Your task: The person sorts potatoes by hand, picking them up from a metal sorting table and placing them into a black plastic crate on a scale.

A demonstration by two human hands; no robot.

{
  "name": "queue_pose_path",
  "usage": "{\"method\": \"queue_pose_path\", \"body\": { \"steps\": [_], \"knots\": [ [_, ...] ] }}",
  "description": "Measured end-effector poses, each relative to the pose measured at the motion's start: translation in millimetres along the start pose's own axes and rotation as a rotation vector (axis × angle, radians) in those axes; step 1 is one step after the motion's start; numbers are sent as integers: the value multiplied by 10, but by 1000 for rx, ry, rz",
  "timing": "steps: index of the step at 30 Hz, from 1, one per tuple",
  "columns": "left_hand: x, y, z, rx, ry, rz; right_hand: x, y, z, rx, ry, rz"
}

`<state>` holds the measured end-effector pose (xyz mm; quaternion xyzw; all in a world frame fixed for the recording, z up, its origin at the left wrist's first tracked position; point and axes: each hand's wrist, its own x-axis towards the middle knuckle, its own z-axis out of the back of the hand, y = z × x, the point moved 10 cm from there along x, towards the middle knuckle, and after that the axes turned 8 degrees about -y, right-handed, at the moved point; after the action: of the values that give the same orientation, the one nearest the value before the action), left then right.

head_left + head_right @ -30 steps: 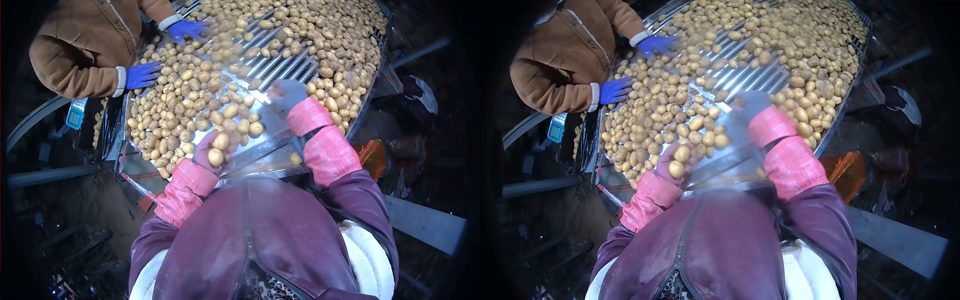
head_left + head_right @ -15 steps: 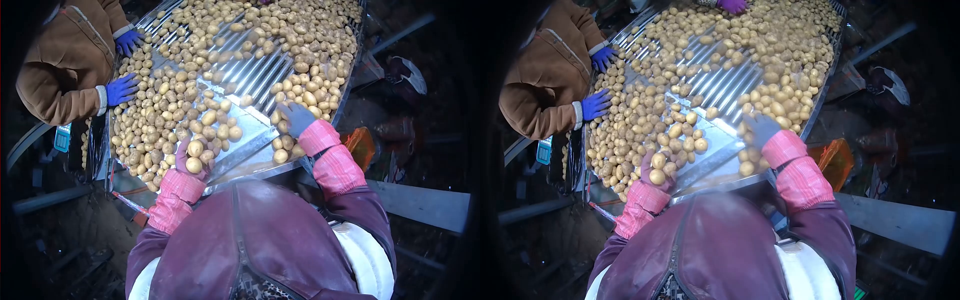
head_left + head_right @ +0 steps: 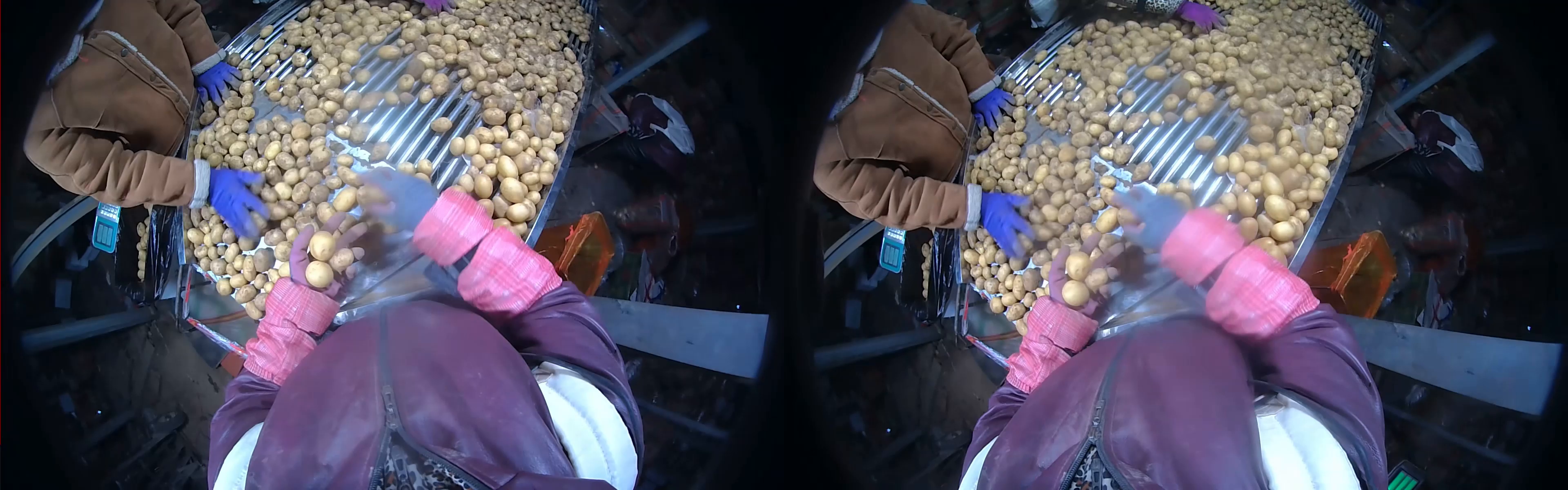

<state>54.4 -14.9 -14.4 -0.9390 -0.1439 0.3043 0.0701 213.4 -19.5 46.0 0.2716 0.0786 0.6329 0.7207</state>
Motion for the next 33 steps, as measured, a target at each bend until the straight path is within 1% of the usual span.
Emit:
{"method": "queue_pose_path", "body": {
  "steps": [2, 3, 5, 6, 7, 9, 10, 13, 14, 17, 18, 21, 23, 24, 26, 27, 28, 31, 32, 33],
  "knots": [
    [-6, -46, 49, 22, -39, -52, -101, 391, 77, 129, -81, 156],
    [-23, -25, 19, -5, -23, -35, -66, 183, 115, 192, -51, 31],
    [-84, -16, -40, -66, 2, -10, 26, -480, 327, 320, 19, -216],
    [-42, -11, 86, -56, -40, -17, 11, -872, 564, 20, -4, -345],
    [-65, -9, 57, -41, -21, -7, -3, -1268, 747, -39, -1, -437],
    [-136, 28, -59, -7, 17, 23, -78, -1814, 947, -378, 113, -528],
    [-159, 50, -77, -32, 23, 44, -98, -1959, 979, -658, 222, -513],
    [-173, 51, 26, -4, -7, 32, 9, -1970, 843, -830, 281, -362],
    [-182, 48, 33, -9, -12, 30, 21, -2036, 783, -779, 343, -432],
    [-217, 46, 36, -10, -31, 25, 109, -2161, 445, -529, 375, -448],
    [-209, 47, 79, -3, -40, 19, 171, -1756, 492, -605, 403, -474],
    [-217, 53, 62, -4, -36, 22, 387, -1409, 264, -418, 229, -402],
    [-242, 58, 22, 13, -29, 21, 468, -1206, -63, -249, 246, -194],
    [-265, 50, 10, 34, -32, 12, 567, -957, 67, -29, -43, -48],
    [-325, 48, 20, 71, -49, 1, 409, -1268, -104, 620, -36, -496],
    [-338, 47, 24, 87, -59, -2, 304, -1137, -79, 940, -27, -719],
    [-355, 58, 29, 105, -68, 0, 220, -948, 42, 1021, -21, -765],
    [-362, 42, 1, 243, -97, -55, 45, -721, 175, 1121, -235, -640],
    [-367, 56, -26, 225, -85, -45, -39, -689, 146, 1181, -193, -698],
    [-371, 73, -54, 209, -72, -31, -114, -748, 58, 1290, -214, -758]
  ]
}}
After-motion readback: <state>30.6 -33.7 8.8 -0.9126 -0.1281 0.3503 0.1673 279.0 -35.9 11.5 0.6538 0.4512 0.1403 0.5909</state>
